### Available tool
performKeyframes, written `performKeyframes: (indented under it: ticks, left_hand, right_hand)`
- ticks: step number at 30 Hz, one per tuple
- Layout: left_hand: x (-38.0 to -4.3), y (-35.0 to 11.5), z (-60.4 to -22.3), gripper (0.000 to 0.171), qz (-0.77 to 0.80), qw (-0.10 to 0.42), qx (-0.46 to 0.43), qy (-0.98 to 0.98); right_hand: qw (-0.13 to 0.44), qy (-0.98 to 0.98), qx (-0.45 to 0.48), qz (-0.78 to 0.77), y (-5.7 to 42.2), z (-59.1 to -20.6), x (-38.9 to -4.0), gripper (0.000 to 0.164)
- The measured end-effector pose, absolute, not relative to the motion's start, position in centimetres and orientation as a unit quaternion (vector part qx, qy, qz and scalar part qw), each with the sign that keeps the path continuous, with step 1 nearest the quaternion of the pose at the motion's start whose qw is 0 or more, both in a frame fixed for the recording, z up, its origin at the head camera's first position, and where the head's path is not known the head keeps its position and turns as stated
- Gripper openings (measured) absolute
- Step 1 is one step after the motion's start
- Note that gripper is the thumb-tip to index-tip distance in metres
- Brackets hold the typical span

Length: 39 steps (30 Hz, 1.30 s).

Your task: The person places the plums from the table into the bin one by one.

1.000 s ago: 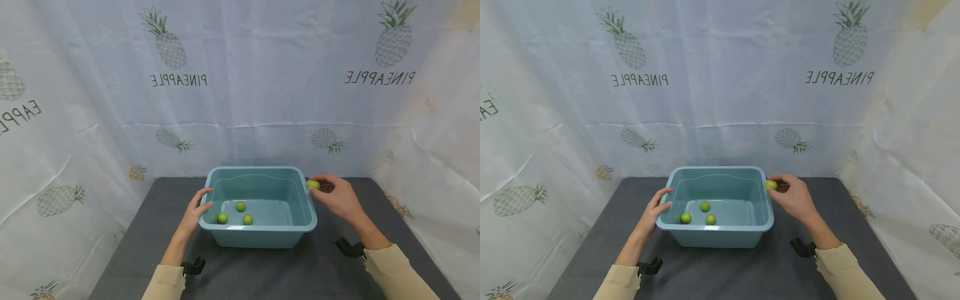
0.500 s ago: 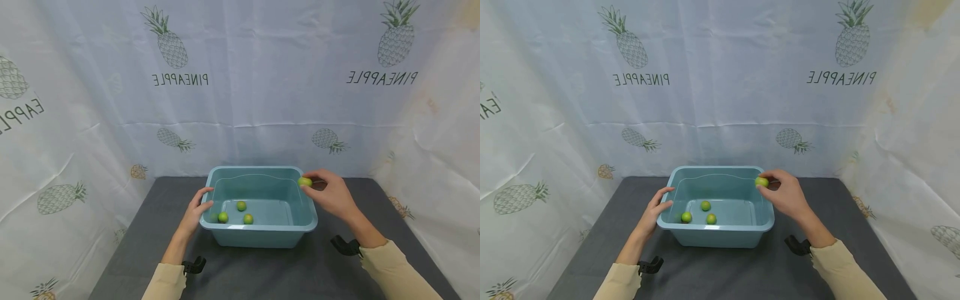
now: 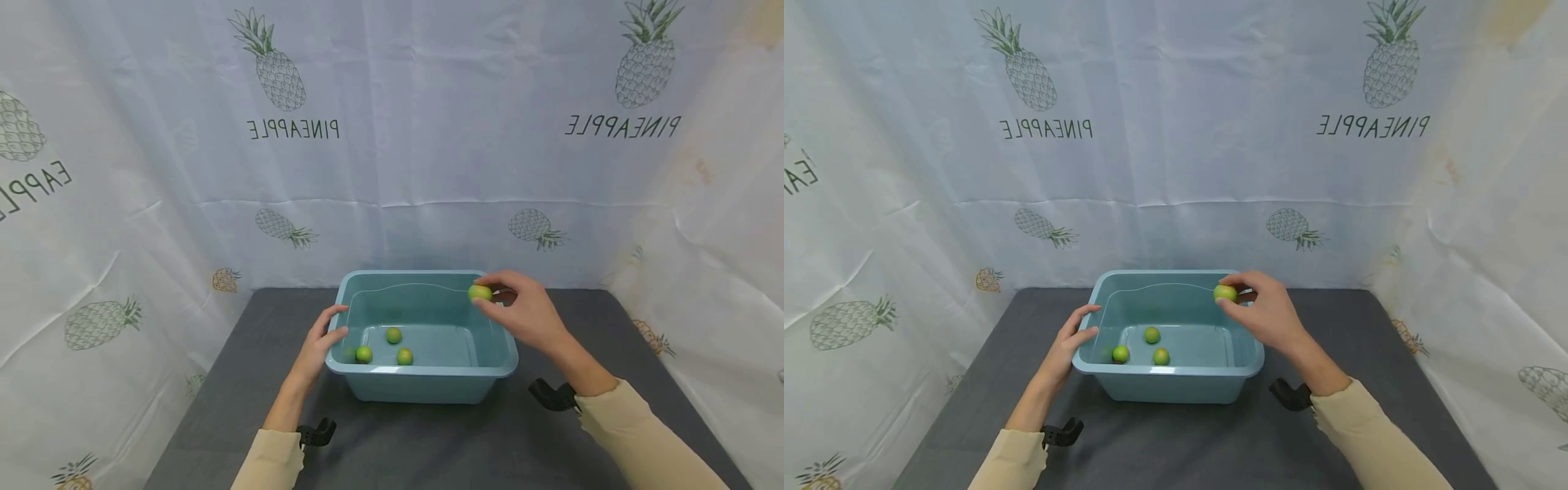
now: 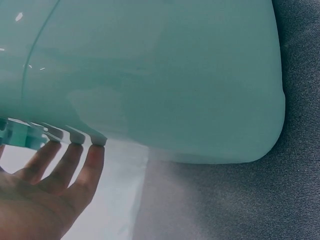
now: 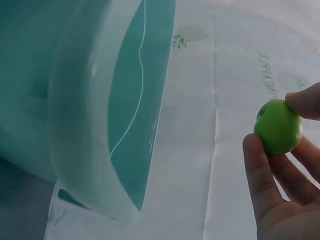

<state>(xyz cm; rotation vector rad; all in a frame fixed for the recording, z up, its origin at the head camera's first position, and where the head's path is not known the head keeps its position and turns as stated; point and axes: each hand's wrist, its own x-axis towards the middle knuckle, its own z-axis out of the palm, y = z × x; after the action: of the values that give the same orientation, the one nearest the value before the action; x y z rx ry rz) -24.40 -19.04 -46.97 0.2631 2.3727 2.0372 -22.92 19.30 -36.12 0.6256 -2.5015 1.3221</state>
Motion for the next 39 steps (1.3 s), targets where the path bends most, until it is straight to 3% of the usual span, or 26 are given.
performKeyframes:
  ticks: [39]
  left_hand:
    - [-24.4, -19.1, -47.0, 0.044, 0.650, -0.005, 0.083, 0.755]
  right_hand:
    - [0.050, -0.842, 0.238, 0.481, 14.6, -34.6, -29.0, 0.035]
